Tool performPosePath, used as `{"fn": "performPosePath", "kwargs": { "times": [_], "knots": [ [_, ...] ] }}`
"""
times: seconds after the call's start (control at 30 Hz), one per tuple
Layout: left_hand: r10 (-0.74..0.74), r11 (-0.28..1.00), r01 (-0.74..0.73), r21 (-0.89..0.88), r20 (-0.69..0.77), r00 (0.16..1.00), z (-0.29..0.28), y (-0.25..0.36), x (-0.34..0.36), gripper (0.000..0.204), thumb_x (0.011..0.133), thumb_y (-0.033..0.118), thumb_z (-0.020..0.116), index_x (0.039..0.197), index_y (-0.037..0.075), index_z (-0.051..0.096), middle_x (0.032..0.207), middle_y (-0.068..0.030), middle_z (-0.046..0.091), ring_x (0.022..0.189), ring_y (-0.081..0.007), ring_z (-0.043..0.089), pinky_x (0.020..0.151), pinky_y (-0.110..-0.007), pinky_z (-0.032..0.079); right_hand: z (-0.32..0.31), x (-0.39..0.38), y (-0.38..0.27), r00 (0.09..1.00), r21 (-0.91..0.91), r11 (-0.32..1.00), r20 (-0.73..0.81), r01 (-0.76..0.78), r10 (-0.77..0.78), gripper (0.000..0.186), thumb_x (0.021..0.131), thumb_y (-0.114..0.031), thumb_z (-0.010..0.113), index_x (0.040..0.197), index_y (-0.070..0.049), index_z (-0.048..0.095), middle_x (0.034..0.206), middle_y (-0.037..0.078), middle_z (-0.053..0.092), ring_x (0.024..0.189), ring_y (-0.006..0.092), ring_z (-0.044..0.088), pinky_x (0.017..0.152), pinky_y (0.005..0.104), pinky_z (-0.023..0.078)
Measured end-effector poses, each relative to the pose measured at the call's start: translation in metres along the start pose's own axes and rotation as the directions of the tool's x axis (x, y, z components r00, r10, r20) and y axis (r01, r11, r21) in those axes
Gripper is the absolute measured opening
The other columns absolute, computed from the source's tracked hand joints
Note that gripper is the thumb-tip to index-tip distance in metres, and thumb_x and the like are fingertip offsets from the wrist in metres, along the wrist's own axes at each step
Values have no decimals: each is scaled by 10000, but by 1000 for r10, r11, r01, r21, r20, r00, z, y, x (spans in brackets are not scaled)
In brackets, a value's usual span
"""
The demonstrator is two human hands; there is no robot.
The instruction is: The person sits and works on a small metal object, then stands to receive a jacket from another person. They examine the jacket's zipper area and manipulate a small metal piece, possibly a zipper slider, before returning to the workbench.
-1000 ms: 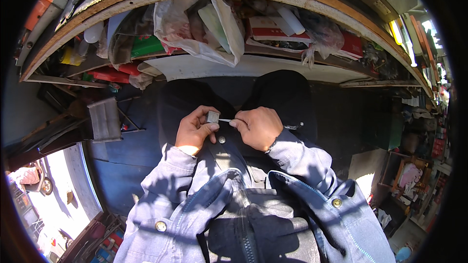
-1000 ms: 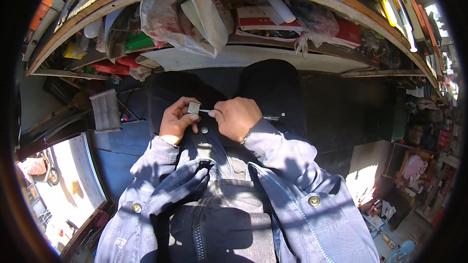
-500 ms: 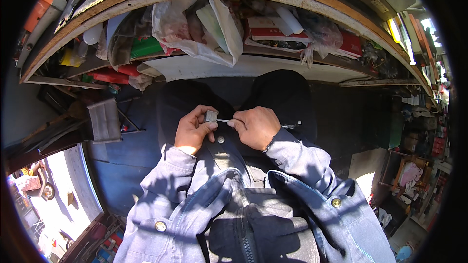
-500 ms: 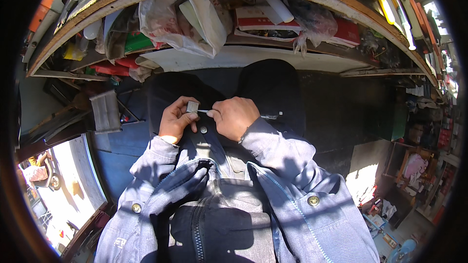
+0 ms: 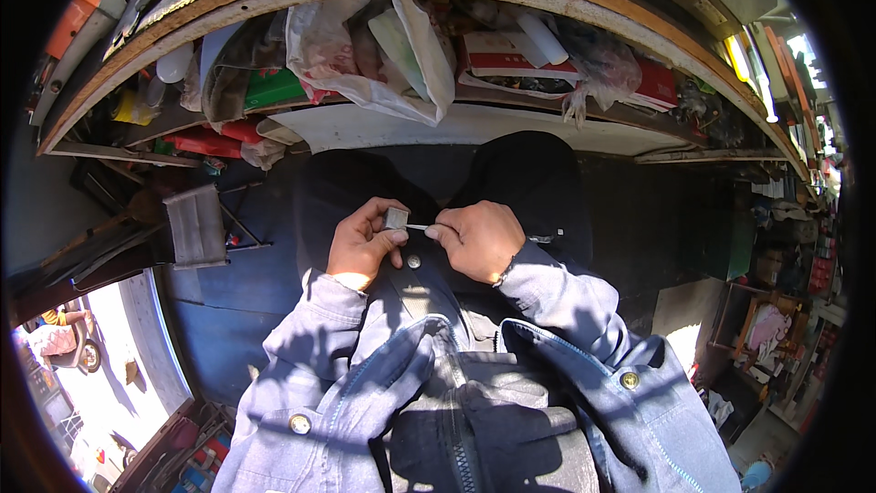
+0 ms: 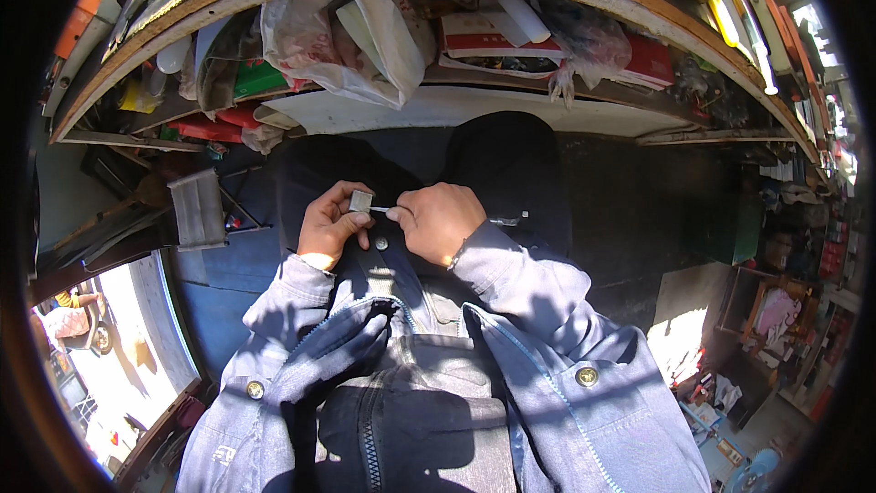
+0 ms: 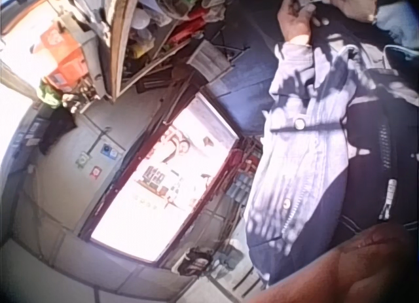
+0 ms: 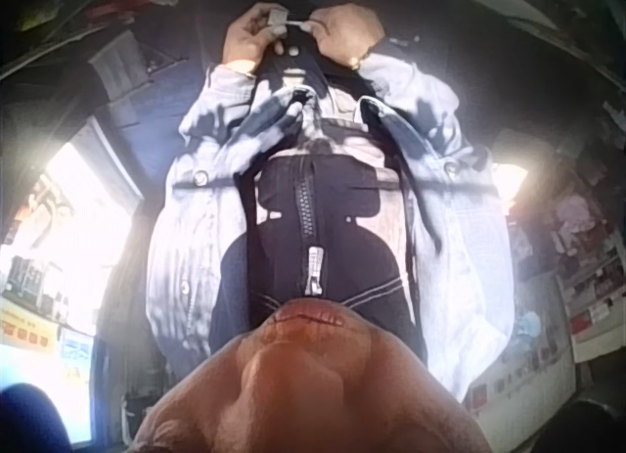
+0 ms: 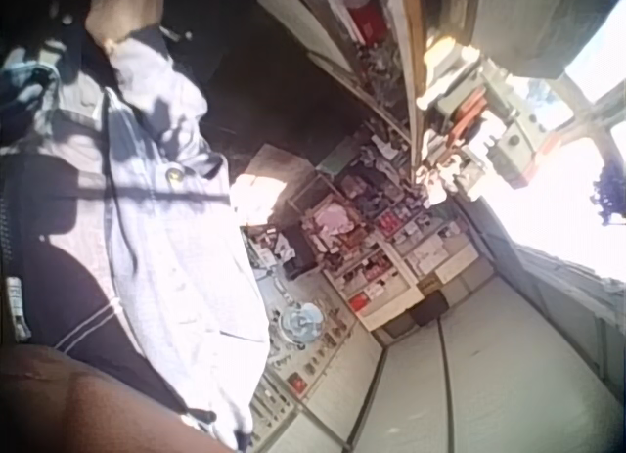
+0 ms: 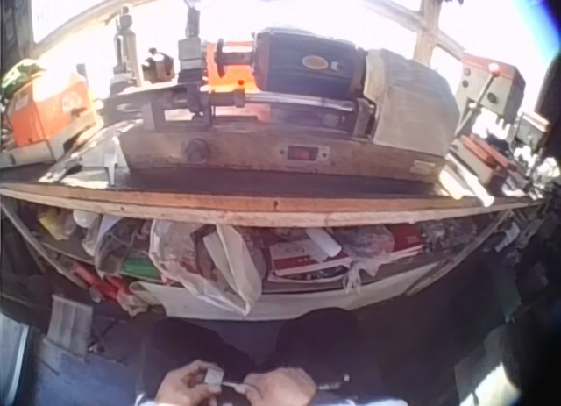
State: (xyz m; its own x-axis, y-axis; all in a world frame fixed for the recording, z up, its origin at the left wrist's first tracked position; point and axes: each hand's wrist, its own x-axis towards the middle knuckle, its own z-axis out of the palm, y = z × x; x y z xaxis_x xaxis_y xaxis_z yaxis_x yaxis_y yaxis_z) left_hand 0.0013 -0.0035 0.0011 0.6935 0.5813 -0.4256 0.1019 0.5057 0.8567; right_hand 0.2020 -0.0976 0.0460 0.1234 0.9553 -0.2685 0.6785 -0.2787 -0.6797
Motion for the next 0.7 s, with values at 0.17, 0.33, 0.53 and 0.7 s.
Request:
{"fn": "performPosePath", "kwargs": {
  "times": [0.17, 0.33, 0.53, 0.7],
  "knots": [
    [-14, 1000, 14, 0, -3, 1000, 0, -1, 0, 326, 914, -27, 645, 1234, -16, 584, 872, -93, 632, 633, -142, 606, 580, -249, 532, 1, 2, 1, 999, -14, 1000, -38, -10, 9, 246, 926, -294, 662, 815, -89, 742, 683, 159, 667, 696, 398, 667, 649, 490, 524],
    [-11, 1000, 11, -2, 1, 1000, 0, -1, 1, 332, 915, -28, 645, 1241, -15, 582, 867, -93, 632, 628, -143, 609, 576, -251, 529, 2, 3, 1, 999, -23, 999, -36, -33, 33, 250, 929, -303, 662, 822, -92, 746, 690, 154, 674, 697, 396, 669, 650, 485, 527],
    [-9, 999, 9, 31, 0, 1000, 0, 1, 0, 331, 914, -27, 644, 1239, -12, 582, 865, -93, 631, 629, -146, 614, 577, -255, 528, 1, 4, 1, 999, -22, 999, -23, -24, 24, 248, 930, -303, 659, 834, -93, 749, 700, 155, 680, 704, 397, 671, 652, 484, 529],
    [-4, 1000, 4, 20, -1, 1000, -1, 1, 0, 323, 915, -27, 640, 1232, -14, 582, 873, -94, 633, 639, -147, 614, 579, -254, 532, 1, 2, 1, 1000, 0, 1000, 24, 4, -4, 247, 929, -302, 658, 835, -92, 749, 700, 156, 679, 705, 398, 670, 654, 487, 527]
  ]
}}
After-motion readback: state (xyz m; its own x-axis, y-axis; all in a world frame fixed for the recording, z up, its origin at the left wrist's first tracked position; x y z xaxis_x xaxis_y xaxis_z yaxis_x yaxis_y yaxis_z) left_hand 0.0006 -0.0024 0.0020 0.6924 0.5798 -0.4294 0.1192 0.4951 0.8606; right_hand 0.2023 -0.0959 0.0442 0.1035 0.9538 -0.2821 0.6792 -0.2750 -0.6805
